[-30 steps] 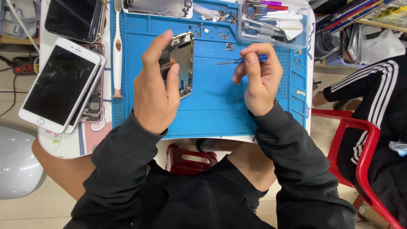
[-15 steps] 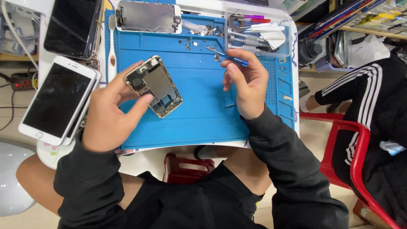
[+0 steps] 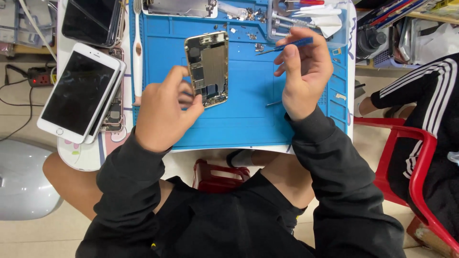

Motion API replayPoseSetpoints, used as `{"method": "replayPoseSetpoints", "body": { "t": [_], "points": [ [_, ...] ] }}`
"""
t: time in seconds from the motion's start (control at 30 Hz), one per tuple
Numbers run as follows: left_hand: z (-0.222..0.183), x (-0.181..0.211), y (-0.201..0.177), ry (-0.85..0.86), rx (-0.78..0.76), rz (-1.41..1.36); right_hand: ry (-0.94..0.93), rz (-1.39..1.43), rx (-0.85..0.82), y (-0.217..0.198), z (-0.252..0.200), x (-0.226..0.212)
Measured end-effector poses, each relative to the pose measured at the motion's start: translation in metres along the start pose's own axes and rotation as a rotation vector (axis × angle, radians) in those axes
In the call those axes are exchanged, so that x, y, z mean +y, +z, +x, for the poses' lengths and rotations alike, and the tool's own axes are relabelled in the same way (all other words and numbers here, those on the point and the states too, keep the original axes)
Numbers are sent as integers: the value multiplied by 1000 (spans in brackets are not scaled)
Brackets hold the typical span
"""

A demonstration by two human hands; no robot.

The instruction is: The person disassembles a smartphone on a blue work mat, using tweezers and a screwdriver to remove screws and disconnect internal components. They lift the motherboard and battery, then reposition the phone to continue working on the internal assembly.

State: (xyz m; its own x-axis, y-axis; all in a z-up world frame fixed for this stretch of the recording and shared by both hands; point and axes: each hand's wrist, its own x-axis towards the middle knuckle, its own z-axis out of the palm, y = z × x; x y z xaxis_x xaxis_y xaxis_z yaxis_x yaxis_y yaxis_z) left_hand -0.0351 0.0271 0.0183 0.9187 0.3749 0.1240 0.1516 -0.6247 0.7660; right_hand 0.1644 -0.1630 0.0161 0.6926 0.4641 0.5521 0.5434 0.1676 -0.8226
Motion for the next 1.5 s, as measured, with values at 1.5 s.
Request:
{"method": "replayPoseSetpoints", "body": {
  "t": [1.5],
  "points": [
    [16,-5,32,173,97,-24,-258,-229,-352,27,-33,17]
  ]
}}
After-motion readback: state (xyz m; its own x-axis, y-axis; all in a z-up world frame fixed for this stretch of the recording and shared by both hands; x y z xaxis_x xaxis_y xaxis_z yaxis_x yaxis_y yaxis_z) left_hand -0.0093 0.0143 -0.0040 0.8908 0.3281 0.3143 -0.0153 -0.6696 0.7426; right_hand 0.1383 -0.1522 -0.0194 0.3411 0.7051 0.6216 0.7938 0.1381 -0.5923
